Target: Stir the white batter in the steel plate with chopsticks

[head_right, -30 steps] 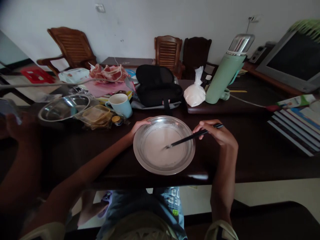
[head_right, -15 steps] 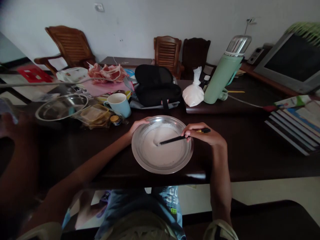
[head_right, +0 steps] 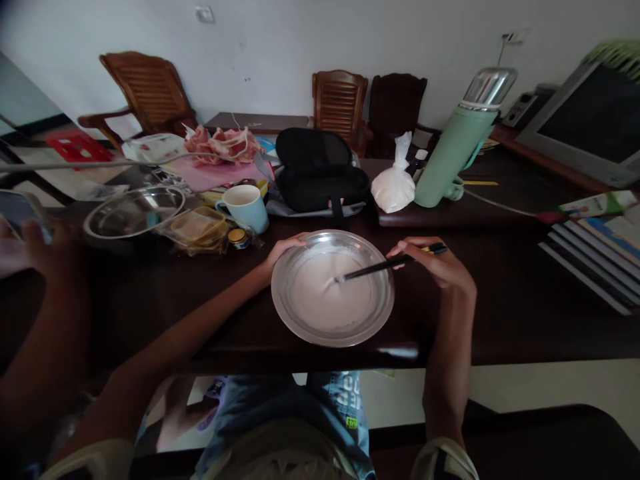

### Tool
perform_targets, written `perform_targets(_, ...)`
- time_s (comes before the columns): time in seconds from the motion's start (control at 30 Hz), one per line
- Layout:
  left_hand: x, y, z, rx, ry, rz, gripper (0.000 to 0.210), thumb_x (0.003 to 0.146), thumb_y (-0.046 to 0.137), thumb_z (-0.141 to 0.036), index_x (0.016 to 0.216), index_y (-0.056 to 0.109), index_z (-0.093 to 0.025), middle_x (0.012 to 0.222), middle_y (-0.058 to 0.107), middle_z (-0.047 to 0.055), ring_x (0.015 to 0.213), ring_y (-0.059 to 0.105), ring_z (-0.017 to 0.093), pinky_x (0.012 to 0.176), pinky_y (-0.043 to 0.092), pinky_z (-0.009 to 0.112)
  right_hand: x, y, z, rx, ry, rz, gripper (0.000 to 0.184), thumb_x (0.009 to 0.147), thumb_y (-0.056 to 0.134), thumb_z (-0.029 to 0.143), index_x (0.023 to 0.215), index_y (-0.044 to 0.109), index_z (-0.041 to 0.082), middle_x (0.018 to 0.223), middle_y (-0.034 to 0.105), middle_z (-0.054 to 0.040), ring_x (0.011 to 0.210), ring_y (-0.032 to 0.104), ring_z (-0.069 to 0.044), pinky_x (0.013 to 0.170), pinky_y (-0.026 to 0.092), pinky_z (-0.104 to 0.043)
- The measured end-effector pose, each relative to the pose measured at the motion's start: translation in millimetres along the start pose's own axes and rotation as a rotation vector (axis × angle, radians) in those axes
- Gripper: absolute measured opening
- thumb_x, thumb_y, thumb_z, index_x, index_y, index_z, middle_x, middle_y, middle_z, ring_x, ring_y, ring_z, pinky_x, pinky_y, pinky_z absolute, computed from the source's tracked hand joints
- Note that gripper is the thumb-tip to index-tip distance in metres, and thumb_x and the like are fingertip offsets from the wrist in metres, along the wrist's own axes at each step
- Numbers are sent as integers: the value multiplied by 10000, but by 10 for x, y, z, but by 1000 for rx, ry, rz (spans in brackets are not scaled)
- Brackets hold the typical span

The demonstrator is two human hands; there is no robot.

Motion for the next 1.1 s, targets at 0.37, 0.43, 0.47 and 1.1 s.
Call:
perform_targets(0.37,-15,-3,16,-14,-19,2,311,686,602,-186,968,725,-141,948,717,73,886,635,237,830,442,338,-54,-88,47,-21,-42,-35,342,804,658,543,739,755,222,774,741,-45,726,684,-220,728,541,-330)
perform_targets(0.43,-14,-4,25,-7,-28,6,317,694,597,-187,981,727,-147,951,720,72,890,639,239,833,446,341,-81,34,56,-33,-37,136,334,791,675,539,791,767,217,818,747,-52,770,692,-230,750,545,-334)
perform_targets(0.47,-11,-7,27,-4,-27,6,318,696,595,-189,982,728,-149,945,720,71,891,640,240,832,448,342,-107,90,48,-29,-21,224,344,785,681,539,798,769,206,811,745,-60,753,693,-231,728,550,-334)
perform_targets(1.1,-2,8,18,-11,-14,20,262,690,590,-180,918,717,-160,912,705,55,857,627,217,822,441,329,-123,22,24,-11,-14,173,321,786,686,524,756,759,212,787,739,-53,662,667,-204,666,553,-330)
Point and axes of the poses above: each hand's wrist, its own x-axis towards the middle knuckle, its own y-axis out of the palm, z = x × y, the point moved 8 cm from there along x, towards the middle knuckle
